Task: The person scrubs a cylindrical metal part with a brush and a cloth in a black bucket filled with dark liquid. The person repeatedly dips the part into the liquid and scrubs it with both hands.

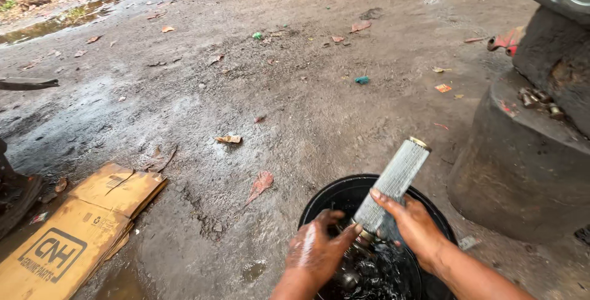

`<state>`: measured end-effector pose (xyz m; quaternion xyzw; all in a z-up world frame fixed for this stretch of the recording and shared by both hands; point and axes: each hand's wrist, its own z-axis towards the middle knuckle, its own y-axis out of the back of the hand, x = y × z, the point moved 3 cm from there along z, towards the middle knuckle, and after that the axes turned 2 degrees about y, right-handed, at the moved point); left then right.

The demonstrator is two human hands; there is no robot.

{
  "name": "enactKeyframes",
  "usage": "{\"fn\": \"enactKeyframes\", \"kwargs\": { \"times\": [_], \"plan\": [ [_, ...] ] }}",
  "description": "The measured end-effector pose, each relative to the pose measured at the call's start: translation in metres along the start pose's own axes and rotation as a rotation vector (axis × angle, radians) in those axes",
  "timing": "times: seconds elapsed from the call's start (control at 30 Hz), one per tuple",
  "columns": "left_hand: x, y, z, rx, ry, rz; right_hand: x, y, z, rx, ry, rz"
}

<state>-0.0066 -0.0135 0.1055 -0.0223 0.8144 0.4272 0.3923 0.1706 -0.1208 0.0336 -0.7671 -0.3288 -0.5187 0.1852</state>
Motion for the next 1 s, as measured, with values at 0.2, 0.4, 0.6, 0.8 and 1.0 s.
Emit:
{"fn": "enactKeyframes", "kwargs": {
  "times": [0.2,0.4,0.6,0.8,1.0],
  "plan": [
    [0.047,0.014,-0.010,0.098,0.097,-0.483,0.024,-0.022,-0.024,0.066,-0.134,0.354],
    [0.062,0.043,-0.042,0.054,0.417,-0.837,0.029,-0.064,-0.058,0.039,-0.380,0.364],
    [0.040,0.087,-0.046,-0.166,0.368,-0.544,0.001,-0.072,-0.059,0.468,-0.398,-0.099],
    [0.014,0.055,-0.020,-0.174,0.014,-0.315,0.003,-0.031,-0.017,0.232,-0.086,-0.499],
    [-0.008,0.000,-0.004,-0.120,0.074,0.140,-0.014,-0.011,0.000,0.535,0.256,-0.896]
  ]
}}
